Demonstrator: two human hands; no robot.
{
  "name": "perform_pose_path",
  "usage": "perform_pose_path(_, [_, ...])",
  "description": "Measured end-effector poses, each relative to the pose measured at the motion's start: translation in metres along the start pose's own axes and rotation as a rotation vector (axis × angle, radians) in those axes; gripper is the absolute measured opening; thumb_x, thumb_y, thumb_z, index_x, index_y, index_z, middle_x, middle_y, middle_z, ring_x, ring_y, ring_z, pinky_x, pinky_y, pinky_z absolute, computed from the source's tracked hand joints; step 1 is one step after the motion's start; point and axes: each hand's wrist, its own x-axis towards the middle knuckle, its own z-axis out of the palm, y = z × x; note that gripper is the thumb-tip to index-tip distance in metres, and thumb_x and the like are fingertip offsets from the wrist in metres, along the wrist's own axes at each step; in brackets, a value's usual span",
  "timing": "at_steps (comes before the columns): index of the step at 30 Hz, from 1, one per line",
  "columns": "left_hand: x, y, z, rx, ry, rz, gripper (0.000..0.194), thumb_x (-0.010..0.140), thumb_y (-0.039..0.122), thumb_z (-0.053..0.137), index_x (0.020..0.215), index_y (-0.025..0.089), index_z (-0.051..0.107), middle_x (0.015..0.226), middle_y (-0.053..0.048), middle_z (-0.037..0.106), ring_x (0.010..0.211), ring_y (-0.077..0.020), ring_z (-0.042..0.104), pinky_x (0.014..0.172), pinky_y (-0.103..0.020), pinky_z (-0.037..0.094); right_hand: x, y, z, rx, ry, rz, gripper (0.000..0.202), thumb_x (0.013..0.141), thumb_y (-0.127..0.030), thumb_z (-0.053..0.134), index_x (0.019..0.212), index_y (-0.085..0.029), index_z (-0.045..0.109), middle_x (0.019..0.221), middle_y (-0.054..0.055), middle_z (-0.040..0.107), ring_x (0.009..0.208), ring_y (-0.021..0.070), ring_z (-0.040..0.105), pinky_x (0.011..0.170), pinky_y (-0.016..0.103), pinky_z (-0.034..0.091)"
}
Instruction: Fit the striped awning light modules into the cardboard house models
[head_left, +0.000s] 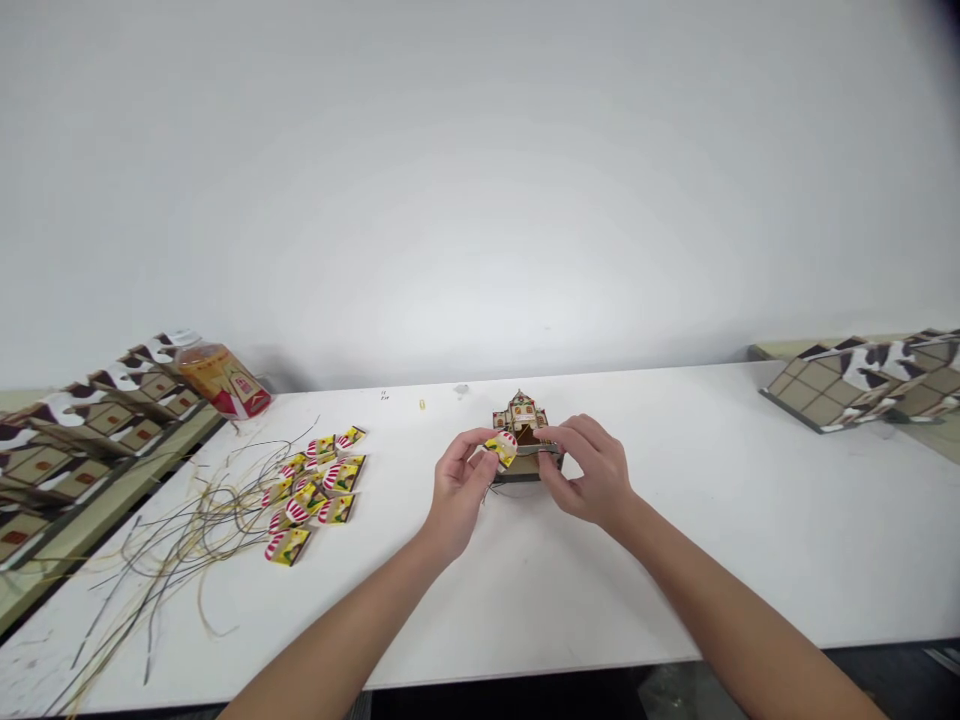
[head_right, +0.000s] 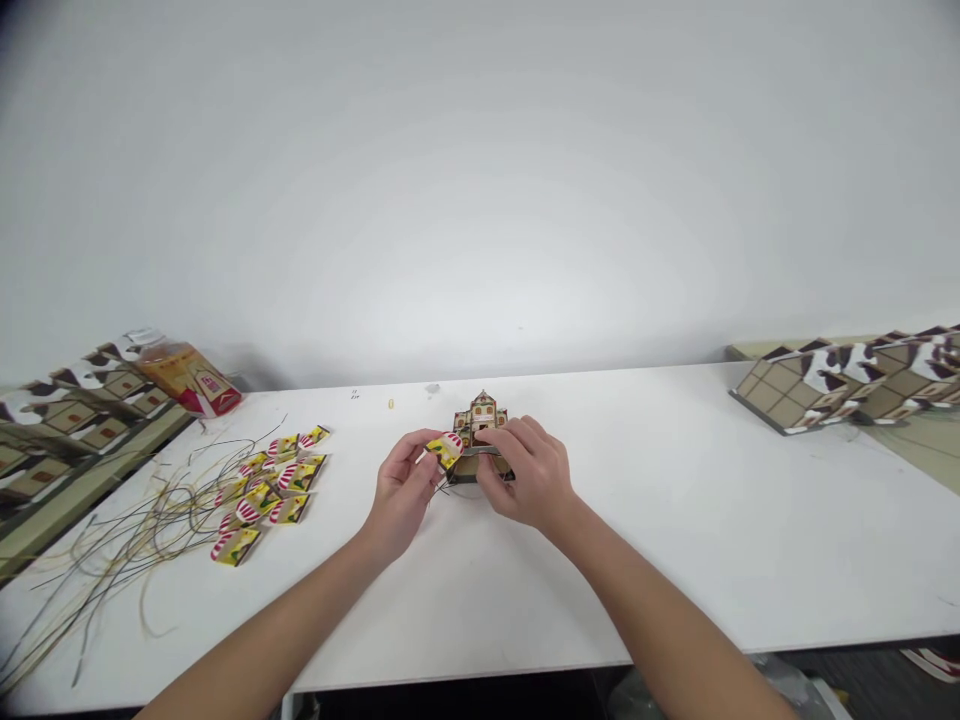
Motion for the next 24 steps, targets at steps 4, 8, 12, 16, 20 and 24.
perform_pose_path(4, [0.001, 0.001, 0.001, -0.029, 0.062, -0.044, 0.033, 0.079, 0.041, 0.072, 0.103, 0.022, 0.061, 0.104, -0.002, 0.06, 0.063, -0.0033, 0.042, 0.059, -0.017, 0.038, -0.003, -0.003, 0.002, -0.009, 0.081, -0.045, 0.025, 0.076, -0.007, 0.058, 0.094, -0.023, 0.059, 0.065, 0.0, 0.06, 0.055, 0.0122, 0.047, 0.05, 0.027, 0.041])
perform_pose_path(8, [0.002, 0.003, 0.002, -0.069, 0.086, -0.065, 0.036, 0.076, 0.042, 0.074, 0.102, 0.022, 0.061, 0.079, 0.002, 0.056, 0.062, -0.0048, 0.044, 0.063, -0.019, 0.039, -0.004, -0.014, 0.003, -0.039, 0.025, -0.119, 0.02, 0.077, -0.014, 0.062, 0.093, -0.024, 0.057, 0.062, -0.002, 0.061, 0.053, 0.012, 0.049, 0.049, 0.027, 0.039])
perform_pose_path(12, [0.002, 0.005, 0.003, -0.093, 0.092, -0.093, 0.04, 0.075, 0.048, 0.074, 0.1, 0.021, 0.059, 0.062, 0.005, 0.048, 0.059, -0.0068, 0.046, 0.063, -0.021, 0.038, -0.005, -0.02, 0.007, -0.057, -0.061, -0.01, 0.024, 0.08, -0.018, 0.063, 0.103, -0.021, 0.056, 0.067, -0.001, 0.063, 0.059, 0.0128, 0.055, 0.053, 0.027, 0.043])
perform_pose_path(16, [0.002, 0.008, 0.005, -0.114, 0.077, -0.123, 0.042, 0.077, 0.054, 0.069, 0.098, 0.019, 0.058, 0.064, 0.003, 0.053, 0.057, -0.007, 0.047, 0.062, -0.022, 0.037, -0.005, -0.02, 0.011, -0.014, -0.057, 0.061, 0.024, 0.082, -0.017, 0.06, 0.105, -0.021, 0.056, 0.076, 0.001, 0.067, 0.068, 0.0142, 0.059, 0.057, 0.026, 0.046])
perform_pose_path(20, [0.001, 0.01, 0.006, -0.134, 0.049, -0.163, 0.046, 0.076, 0.056, 0.069, 0.097, 0.018, 0.055, 0.077, -0.002, 0.065, 0.057, -0.0079, 0.049, 0.063, -0.024, 0.038, -0.005, -0.019, 0.011, -0.006, -0.058, 0.073, 0.023, 0.082, -0.016, 0.06, 0.104, -0.022, 0.058, 0.083, 0.002, 0.07, 0.07, 0.0147, 0.059, 0.059, 0.027, 0.047])
perform_pose_path(24, [0.002, 0.006, 0.004, -0.156, 0.028, -0.156, 0.045, 0.078, 0.057, 0.067, 0.098, 0.018, 0.055, 0.084, -0.005, 0.069, 0.058, -0.0094, 0.05, 0.063, -0.025, 0.039, -0.006, -0.018, 0.012, -0.01, -0.064, 0.061, 0.025, 0.082, -0.016, 0.06, 0.106, -0.022, 0.059, 0.087, 0.002, 0.07, 0.071, 0.0152, 0.06, 0.061, 0.028, 0.048])
